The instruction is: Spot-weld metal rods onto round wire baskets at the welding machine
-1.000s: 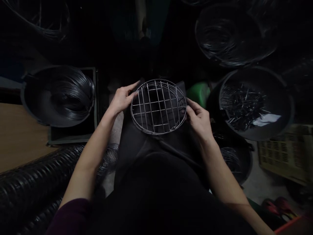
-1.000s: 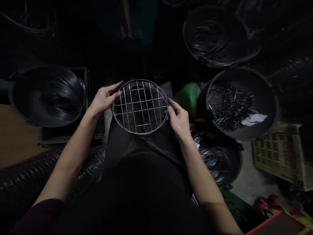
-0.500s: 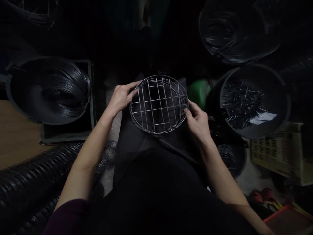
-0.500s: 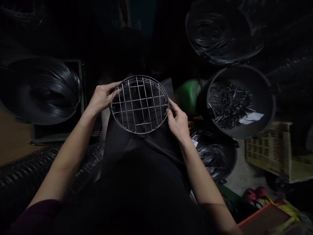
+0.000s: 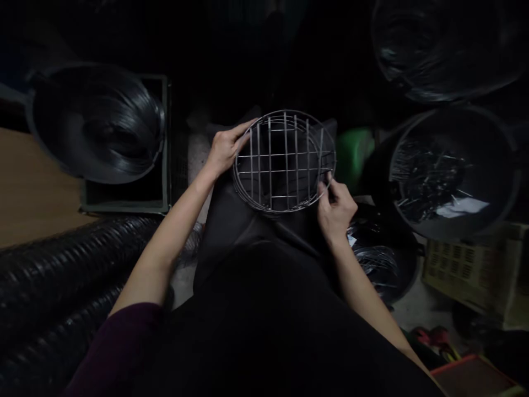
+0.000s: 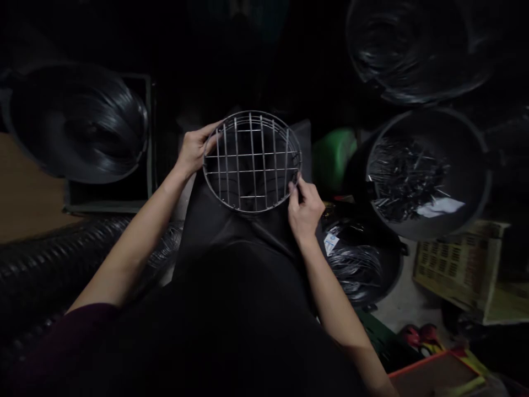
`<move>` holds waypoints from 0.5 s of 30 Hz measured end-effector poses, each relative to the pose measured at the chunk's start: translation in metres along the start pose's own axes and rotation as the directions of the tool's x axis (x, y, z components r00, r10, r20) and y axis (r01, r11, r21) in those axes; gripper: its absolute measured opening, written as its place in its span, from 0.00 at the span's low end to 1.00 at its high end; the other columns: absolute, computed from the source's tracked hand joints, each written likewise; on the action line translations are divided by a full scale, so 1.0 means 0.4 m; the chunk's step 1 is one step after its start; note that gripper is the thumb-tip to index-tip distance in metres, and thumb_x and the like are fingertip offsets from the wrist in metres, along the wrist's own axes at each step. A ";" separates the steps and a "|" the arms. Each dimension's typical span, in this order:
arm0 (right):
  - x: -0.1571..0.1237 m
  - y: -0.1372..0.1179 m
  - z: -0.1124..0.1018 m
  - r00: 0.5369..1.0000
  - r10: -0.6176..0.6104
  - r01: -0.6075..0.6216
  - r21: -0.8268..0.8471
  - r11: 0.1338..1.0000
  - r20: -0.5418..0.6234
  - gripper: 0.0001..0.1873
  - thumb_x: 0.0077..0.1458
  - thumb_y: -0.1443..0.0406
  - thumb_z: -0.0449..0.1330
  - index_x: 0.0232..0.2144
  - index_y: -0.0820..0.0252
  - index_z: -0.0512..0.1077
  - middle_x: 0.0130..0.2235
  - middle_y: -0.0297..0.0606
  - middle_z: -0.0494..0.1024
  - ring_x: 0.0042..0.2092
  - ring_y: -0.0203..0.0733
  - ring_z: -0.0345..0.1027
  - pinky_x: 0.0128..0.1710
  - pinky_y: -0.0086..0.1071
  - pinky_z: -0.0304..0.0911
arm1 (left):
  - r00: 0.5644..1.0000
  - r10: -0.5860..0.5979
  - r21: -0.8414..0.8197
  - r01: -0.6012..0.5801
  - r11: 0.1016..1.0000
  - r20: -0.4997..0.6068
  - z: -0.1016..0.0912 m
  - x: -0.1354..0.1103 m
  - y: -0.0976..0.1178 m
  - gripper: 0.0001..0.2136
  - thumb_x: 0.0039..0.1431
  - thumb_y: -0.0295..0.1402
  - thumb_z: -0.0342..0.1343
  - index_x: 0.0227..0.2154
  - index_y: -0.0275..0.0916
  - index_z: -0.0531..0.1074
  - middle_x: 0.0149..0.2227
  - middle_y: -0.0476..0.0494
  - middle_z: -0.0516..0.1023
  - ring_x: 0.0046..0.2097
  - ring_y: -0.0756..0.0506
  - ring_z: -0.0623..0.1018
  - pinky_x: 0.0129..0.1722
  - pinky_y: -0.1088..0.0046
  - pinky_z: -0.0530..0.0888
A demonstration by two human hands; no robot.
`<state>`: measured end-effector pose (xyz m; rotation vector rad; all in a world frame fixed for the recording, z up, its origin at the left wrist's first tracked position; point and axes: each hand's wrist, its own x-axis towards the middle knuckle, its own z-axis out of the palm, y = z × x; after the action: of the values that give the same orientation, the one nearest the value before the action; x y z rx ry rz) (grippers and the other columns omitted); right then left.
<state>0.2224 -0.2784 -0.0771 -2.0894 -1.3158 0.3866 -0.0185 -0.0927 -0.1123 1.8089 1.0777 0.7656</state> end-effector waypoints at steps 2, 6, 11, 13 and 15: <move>-0.038 -0.002 -0.025 0.993 -0.070 0.078 -0.086 0.993 0.100 0.29 0.60 0.52 0.51 0.56 0.61 0.70 0.48 0.49 0.77 0.50 0.50 0.72 0.55 0.48 0.66 | 1.000 -0.024 -0.015 0.024 1.000 0.001 0.004 -0.001 -0.002 0.19 0.64 0.47 0.53 0.53 0.48 0.75 0.55 0.49 0.77 0.61 0.37 0.72 0.61 0.57 0.68; -0.089 -0.005 -0.047 0.944 -0.129 0.179 -0.140 0.974 0.305 0.46 0.52 0.47 0.59 0.66 0.61 0.54 0.61 0.54 0.67 0.62 0.58 0.61 0.61 0.55 0.57 | 0.998 -0.056 -0.011 0.056 0.998 0.009 0.010 0.000 -0.005 0.17 0.64 0.44 0.54 0.54 0.50 0.74 0.54 0.50 0.77 0.63 0.36 0.69 0.62 0.54 0.66; -0.102 -0.003 0.027 0.981 -0.014 0.039 -0.127 0.991 0.194 0.56 0.47 0.40 0.62 0.68 0.65 0.48 0.64 0.60 0.59 0.66 0.64 0.53 0.63 0.61 0.51 | 0.997 -0.079 0.033 0.078 0.996 0.023 0.011 0.001 -0.015 0.21 0.65 0.48 0.51 0.56 0.50 0.71 0.57 0.50 0.75 0.64 0.36 0.68 0.63 0.54 0.64; -0.107 -0.007 0.058 0.986 0.013 0.003 -0.091 0.996 0.169 0.57 0.49 0.41 0.61 0.68 0.68 0.47 0.66 0.63 0.55 0.67 0.64 0.49 0.64 0.61 0.49 | 0.997 -0.072 0.055 0.071 0.996 0.022 0.005 0.002 -0.018 0.23 0.64 0.51 0.49 0.57 0.48 0.70 0.59 0.49 0.74 0.64 0.37 0.68 0.63 0.56 0.65; -0.116 -0.020 0.067 0.989 0.028 -0.021 -0.052 0.998 0.143 0.57 0.48 0.41 0.62 0.67 0.70 0.47 0.66 0.64 0.54 0.68 0.64 0.47 0.65 0.60 0.47 | 0.999 -0.049 0.065 0.048 0.997 0.012 -0.003 0.000 -0.004 0.25 0.63 0.54 0.48 0.57 0.46 0.71 0.58 0.48 0.74 0.62 0.37 0.70 0.63 0.58 0.66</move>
<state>0.1808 -0.3076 -0.0962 -2.1555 -1.3964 0.5289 -0.0201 -0.0919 -0.1133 1.8332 1.1455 0.6961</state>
